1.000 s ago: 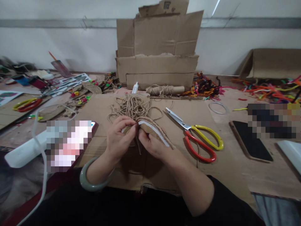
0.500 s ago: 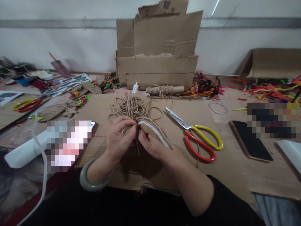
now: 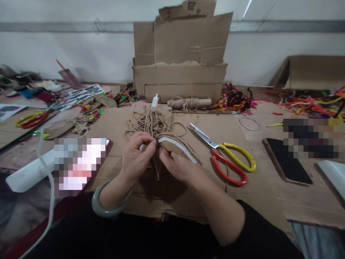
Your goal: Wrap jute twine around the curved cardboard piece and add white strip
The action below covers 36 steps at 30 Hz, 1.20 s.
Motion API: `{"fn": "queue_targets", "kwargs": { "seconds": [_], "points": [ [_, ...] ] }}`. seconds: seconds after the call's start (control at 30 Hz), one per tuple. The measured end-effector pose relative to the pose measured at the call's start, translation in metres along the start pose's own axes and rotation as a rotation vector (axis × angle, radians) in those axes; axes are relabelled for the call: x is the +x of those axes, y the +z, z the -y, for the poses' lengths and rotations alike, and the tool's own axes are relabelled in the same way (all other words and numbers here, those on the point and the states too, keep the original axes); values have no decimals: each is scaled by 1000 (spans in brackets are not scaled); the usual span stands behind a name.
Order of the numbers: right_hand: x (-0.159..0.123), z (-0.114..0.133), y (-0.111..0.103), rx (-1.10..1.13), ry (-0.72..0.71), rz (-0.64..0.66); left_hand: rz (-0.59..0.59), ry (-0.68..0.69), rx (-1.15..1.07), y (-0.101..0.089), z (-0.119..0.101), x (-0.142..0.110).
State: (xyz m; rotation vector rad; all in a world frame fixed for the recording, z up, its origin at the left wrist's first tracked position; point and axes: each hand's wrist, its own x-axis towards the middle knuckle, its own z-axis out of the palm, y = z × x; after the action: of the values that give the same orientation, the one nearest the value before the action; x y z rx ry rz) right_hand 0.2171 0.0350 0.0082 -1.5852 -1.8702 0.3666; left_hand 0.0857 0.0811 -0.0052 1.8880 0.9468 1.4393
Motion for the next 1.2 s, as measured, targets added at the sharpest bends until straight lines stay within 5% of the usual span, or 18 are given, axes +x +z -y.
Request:
{"fn": "queue_targets", "kwargs": {
  "seconds": [0.17,0.3,0.87,1.2],
  "points": [
    [0,-3,-4,235,43,44,147,-359,-247,-3,5,2],
    [1,-5,-9,304,181,104,223,-503,-357,-4,4,5],
    [3,-5,-7,307,101,132,294,-581,-412,-2,1,4],
    [2,-7,-7,348,282,40,292,-596,-497,-1,1,4]
  ]
}}
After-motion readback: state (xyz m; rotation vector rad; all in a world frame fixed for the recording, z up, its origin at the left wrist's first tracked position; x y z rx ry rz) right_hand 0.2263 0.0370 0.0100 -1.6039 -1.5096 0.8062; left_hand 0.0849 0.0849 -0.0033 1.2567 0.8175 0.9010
